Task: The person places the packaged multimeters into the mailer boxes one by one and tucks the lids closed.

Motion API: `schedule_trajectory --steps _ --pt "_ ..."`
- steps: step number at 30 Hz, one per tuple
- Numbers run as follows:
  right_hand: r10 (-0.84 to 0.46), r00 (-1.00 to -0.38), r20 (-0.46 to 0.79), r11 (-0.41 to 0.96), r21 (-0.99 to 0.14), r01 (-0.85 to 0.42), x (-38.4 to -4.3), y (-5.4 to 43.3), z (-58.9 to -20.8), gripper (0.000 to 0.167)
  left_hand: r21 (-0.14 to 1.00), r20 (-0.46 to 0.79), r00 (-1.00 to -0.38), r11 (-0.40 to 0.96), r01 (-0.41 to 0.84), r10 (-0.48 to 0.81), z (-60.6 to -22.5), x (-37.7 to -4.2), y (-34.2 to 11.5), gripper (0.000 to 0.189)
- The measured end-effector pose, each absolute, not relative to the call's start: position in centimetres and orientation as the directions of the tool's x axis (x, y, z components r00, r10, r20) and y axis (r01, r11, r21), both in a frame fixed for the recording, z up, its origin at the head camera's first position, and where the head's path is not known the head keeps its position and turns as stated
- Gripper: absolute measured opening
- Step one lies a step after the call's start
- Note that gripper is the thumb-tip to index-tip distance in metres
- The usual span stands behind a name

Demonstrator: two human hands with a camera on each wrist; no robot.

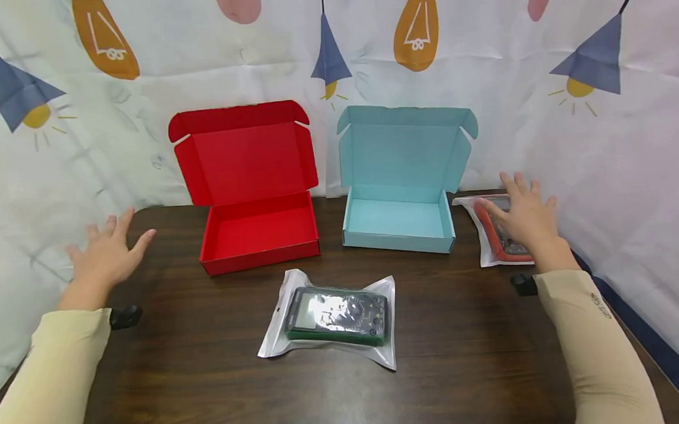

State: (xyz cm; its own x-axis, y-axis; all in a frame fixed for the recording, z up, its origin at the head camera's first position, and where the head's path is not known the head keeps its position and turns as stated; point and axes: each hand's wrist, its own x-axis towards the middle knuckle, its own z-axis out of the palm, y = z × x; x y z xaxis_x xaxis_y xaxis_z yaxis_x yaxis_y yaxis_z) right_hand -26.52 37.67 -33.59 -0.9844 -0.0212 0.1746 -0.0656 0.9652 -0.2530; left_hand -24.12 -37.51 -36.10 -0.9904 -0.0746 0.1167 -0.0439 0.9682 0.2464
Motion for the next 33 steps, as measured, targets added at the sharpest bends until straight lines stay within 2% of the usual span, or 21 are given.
schedule_trajectory --steps 10,17,23,33 --pt "-0.07 -0.967 0.243 0.949 -0.281 -0.14 -25.1 36.1 -33.3 0.082 0.254 0.17 -0.984 0.967 -0.003 -0.048 -35.9 -24.2 -36.3 0.084" --pt "-0.168 -0.916 0.365 0.911 -0.298 -0.286 -24.7 34.5 -33.6 0.07 0.316 0.156 -0.987 0.949 0.004 -0.048 -35.7 -23.9 -35.3 0.085" --pt "-0.241 -0.901 0.36 0.864 -0.343 -0.369 -24.4 31.9 -33.5 0.065 0.418 0.129 -0.99 0.908 -0.004 -0.064 -36.0 -23.9 -34.9 0.083" --pt "-0.35 -0.865 0.36 0.802 -0.362 -0.476 -23.8 27.7 -34.4 0.063 0.467 0.099 -0.995 0.884 0.028 -0.02 -36.4 -24.3 -34.2 0.082"
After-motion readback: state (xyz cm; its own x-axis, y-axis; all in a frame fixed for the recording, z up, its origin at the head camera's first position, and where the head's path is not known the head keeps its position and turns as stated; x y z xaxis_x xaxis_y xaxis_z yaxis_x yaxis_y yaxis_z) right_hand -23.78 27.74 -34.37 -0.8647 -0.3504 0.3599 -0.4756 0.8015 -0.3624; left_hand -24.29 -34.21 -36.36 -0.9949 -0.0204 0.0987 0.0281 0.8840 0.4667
